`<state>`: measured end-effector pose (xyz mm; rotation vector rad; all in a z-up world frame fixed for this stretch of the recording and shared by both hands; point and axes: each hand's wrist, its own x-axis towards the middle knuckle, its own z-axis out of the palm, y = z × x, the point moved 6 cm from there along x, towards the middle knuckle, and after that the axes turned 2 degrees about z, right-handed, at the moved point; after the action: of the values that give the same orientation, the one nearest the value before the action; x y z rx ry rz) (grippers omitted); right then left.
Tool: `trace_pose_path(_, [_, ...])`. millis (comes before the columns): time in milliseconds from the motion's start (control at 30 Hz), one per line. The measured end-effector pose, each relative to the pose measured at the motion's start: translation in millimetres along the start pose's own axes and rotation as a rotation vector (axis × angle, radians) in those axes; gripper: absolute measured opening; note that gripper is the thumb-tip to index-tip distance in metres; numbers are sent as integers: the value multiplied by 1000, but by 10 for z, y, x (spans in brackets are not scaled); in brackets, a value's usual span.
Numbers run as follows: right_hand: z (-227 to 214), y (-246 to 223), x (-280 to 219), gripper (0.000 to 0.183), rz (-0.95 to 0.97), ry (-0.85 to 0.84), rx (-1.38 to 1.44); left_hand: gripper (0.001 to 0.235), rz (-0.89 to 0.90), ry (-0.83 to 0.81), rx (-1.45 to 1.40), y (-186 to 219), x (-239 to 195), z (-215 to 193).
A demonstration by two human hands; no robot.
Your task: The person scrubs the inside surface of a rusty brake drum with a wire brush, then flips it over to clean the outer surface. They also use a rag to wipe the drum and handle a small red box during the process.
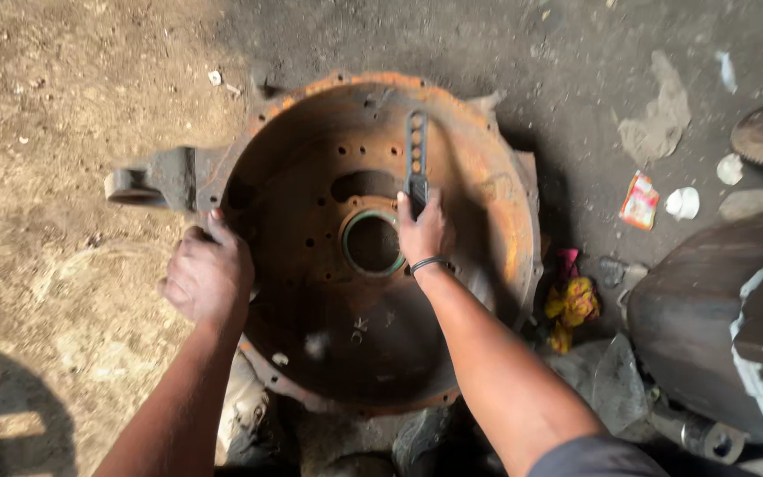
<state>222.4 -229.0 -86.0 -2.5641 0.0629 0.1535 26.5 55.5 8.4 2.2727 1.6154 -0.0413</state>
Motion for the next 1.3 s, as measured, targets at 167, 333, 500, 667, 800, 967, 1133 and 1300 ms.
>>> trace_pose_path(167, [317, -243, -691, 66, -173, -317, 635, 59, -62, -110, -20, -4, 6, 14])
trace_pose_path(333, [475, -352, -1647, 73, -57, -1081, 612, 69, -177, -169, -49, -121, 83, 139])
trace_pose_path(500, [9, -655, -2106, 78, -159, -1121, 462, 76, -109, -97, 17, -160, 147, 180])
trace_pose_path(667, [-229, -922, -2270, 54, -136, -1055, 296, 67, -71, -64, -71, -131, 102, 151])
trace_pose_path(800, [-321, -1016, -2266, 42, -257, -904, 523, 67, -39, -28, -71, -89, 96, 74])
trace_pose_path(967, [-346, -856, -2186, 27, -221, -837, 650, 66, -65, -67, -127, -31, 54, 15])
trace_pose_path(1133, [-229, -707, -2296, 26, -154, -1006, 771, 69, -18, -30, -78, -121, -26, 32])
trace_pose_path(1300, [-133, -872, -2188, 33, -283, -975, 748, 66, -33, -58, -116, -15, 79, 5])
